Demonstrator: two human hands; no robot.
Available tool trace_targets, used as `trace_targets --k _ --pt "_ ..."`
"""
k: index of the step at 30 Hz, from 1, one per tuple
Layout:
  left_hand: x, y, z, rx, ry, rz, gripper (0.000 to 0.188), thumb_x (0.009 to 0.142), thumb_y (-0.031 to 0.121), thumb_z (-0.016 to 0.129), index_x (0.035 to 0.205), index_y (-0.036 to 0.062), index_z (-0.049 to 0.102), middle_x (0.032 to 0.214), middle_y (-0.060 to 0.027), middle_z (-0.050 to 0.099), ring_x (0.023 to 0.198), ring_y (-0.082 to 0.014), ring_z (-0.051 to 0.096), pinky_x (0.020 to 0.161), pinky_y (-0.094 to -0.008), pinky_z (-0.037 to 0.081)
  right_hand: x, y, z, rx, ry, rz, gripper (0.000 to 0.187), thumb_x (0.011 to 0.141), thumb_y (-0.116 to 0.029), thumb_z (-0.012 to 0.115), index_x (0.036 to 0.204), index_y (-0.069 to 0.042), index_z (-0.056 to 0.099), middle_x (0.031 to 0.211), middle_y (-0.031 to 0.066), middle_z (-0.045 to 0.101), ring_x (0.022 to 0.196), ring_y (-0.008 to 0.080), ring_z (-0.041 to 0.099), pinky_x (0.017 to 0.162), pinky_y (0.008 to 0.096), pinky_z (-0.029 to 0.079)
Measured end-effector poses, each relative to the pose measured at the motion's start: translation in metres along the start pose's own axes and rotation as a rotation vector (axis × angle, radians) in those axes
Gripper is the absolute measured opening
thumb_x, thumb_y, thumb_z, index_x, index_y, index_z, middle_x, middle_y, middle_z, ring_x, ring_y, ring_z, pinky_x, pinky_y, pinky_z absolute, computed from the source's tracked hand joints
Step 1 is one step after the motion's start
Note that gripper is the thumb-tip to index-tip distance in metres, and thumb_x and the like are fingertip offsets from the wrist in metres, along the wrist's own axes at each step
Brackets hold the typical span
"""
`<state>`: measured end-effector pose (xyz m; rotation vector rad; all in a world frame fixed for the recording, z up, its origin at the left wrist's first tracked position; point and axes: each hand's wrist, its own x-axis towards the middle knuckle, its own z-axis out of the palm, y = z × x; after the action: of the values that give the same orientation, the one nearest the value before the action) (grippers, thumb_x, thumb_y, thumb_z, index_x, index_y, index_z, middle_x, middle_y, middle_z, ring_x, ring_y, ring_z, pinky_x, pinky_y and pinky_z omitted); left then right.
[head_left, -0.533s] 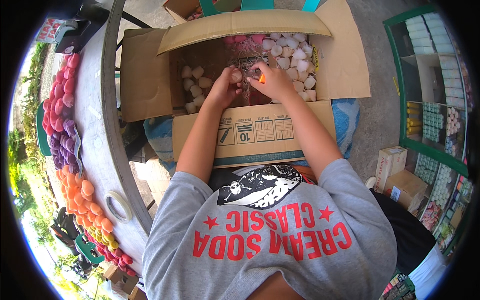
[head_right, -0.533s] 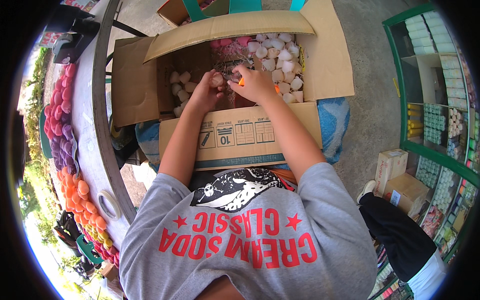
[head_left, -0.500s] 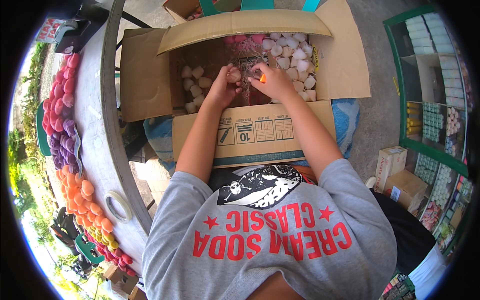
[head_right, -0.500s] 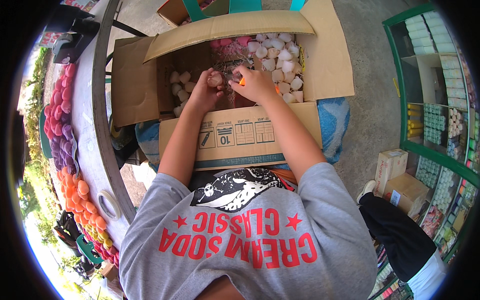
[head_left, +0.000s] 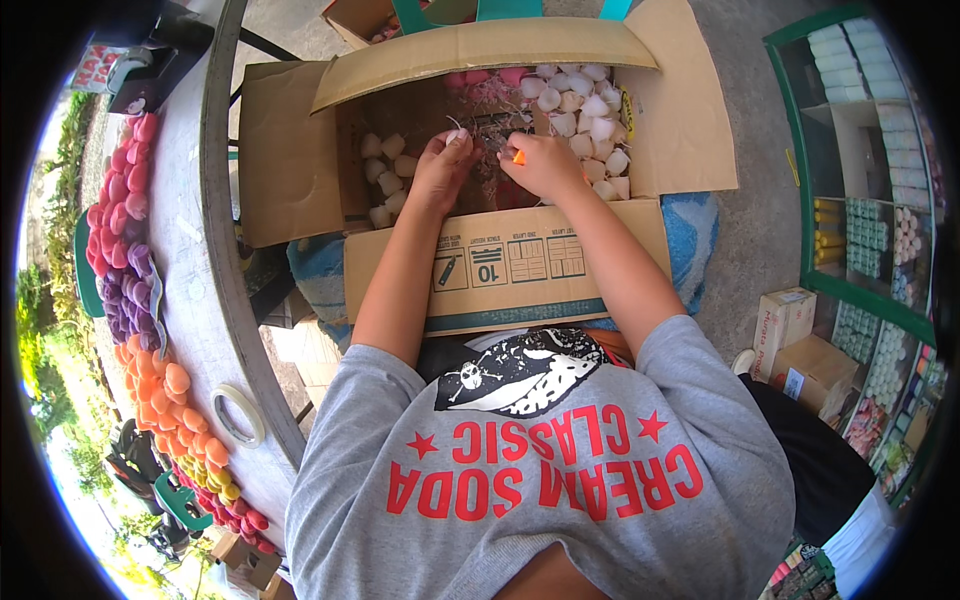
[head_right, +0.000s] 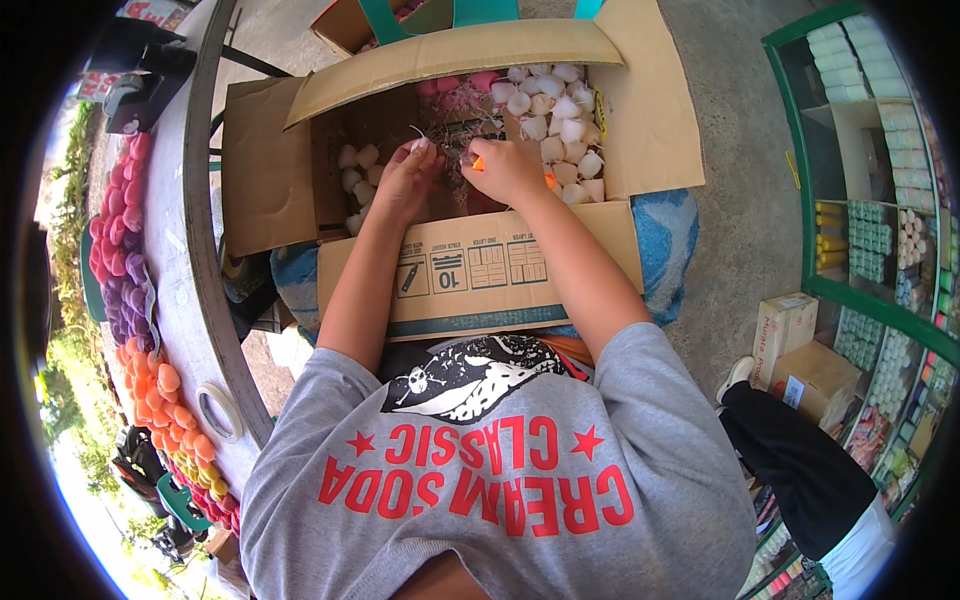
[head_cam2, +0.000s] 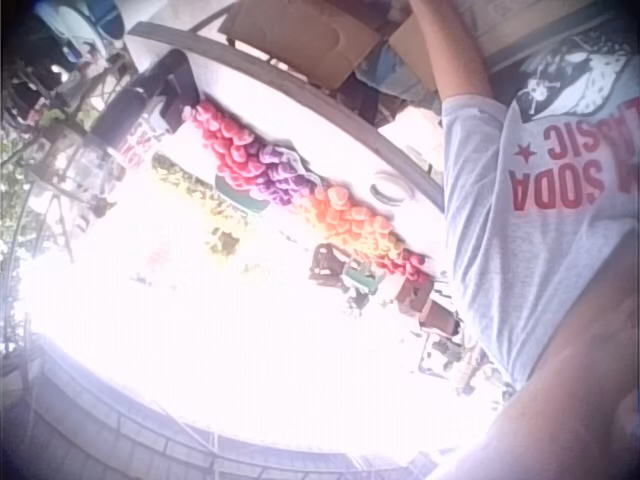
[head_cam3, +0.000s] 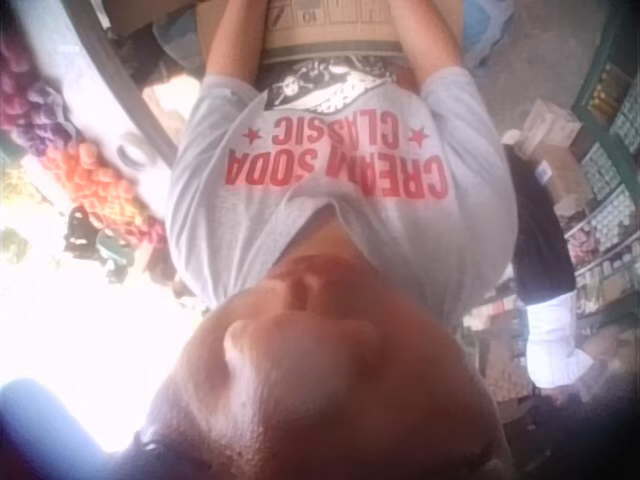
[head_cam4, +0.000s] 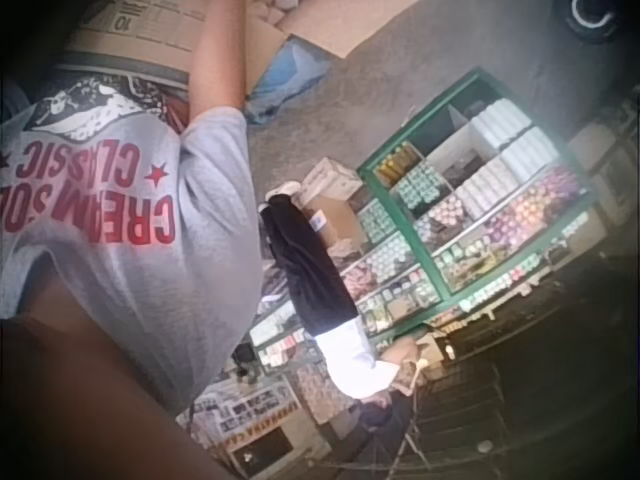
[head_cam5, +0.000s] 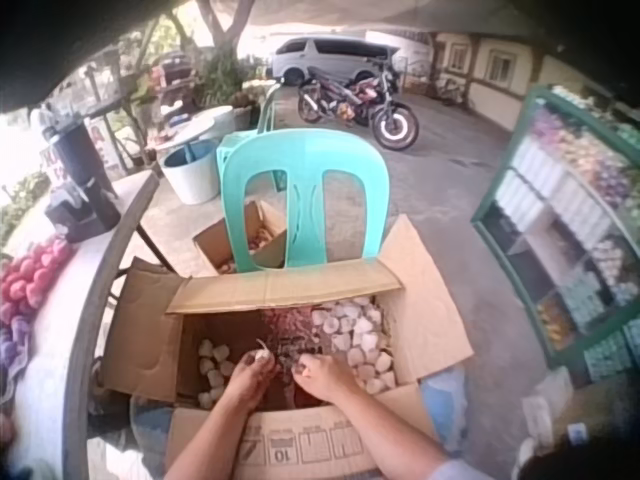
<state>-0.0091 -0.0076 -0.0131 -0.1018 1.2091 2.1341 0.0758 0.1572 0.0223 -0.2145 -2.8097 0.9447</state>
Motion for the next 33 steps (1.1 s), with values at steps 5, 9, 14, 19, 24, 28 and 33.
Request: trace_targets --k 5,9,14,19,24,28,33 --pt "-0.014 0.019 0.026 -0.033 0.052 -0.223 0.028 0.093 0.029 0.047 0.1 0.003 0.054 0.082 -0.0042 0.058 0.066 -0.0132 0.052 0.063 -0.029 0.047 0.0 -0.001 0.0 -0.033 -0.055 0.011 0.022 0.075 -0.029 0.066 0.081 -0.009 0.06 0.073 0.0104 0.065 0.071 0.0311 0.064 0.06 0.0409 0.05" --pt "-0.008 0.01 0.013 0.146 -0.048 -0.248 0.034 0.092 0.034 0.036 0.092 0.0051 0.054 0.073 -0.0073 0.057 0.054 -0.0138 0.046 0.047 -0.0268 0.037 -0.003 -0.004 0.005 -0.106 -0.08 -0.078 0.022 0.074 -0.032 0.063 0.081 -0.011 0.061 0.076 0.0081 0.065 0.075 0.0295 0.065 0.062 0.0423 0.051" --pt "-0.013 0.012 0.022 0.28 0.047 -0.204 0.036 0.093 0.035 0.035 0.082 0.0053 0.052 0.059 -0.0088 0.054 0.04 -0.0134 0.039 0.039 -0.0275 0.033 -0.003 -0.011 -0.001 -0.155 -0.151 -0.114 0.021 0.074 -0.032 0.062 0.079 -0.012 0.06 0.074 0.0091 0.065 0.074 0.029 0.065 0.063 0.0434 0.051" --pt "-0.013 0.009 0.02 0.401 0.08 -0.155 0.038 0.094 0.037 0.034 0.08 0.0059 0.051 0.056 -0.0085 0.054 0.038 -0.0115 0.037 0.036 -0.0252 0.029 -0.003 -0.012 -0.001 -0.177 -0.185 -0.126 0.019 0.073 -0.031 0.062 0.079 -0.012 0.061 0.073 0.0107 0.065 0.073 0.0298 0.065 0.064 0.0438 0.052" --pt "-0.014 0.01 0.021 0.469 0.057 -0.113 0.041 0.095 0.039 0.033 0.081 0.0061 0.052 0.055 -0.0066 0.052 0.038 -0.0109 0.037 0.035 -0.0241 0.029 -0.003 -0.014 -0.002 -0.18 -0.179 -0.074 0.017 0.073 -0.029 0.061 0.077 -0.013 0.062 0.074 0.012 0.066 0.072 0.0306 0.065 0.064 0.0442 0.052" --pt "-0.012 0.008 0.022 0.503 0.09 -0.054 0.042 0.096 0.04 0.032 0.088 0.0042 0.053 0.064 -0.0075 0.055 0.046 -0.0123 0.046 0.04 -0.0251 0.039 -0.001 -0.009 0.001 -0.184 -0.202 -0.013 0.02 0.074 -0.031 0.061 0.082 -0.013 0.062 0.077 0.0111 0.066 0.075 0.0308 0.065 0.065 0.044 0.052" --pt "-0.01 0.003 0.024 0.303 0.105 -0.098 0.038 0.094 0.033 0.039 0.108 -0.0012 0.048 0.087 -0.0106 0.058 0.07 -0.0185 0.059 0.062 -0.0308 0.054 0.001 -0.007 -0.002 0.011 -0.109 0.163 0.025 0.075 -0.03 0.064 0.092 -0.012 0.06 0.081 0.0106 0.067 0.079 0.0313 0.065 0.066 0.0425 0.051"
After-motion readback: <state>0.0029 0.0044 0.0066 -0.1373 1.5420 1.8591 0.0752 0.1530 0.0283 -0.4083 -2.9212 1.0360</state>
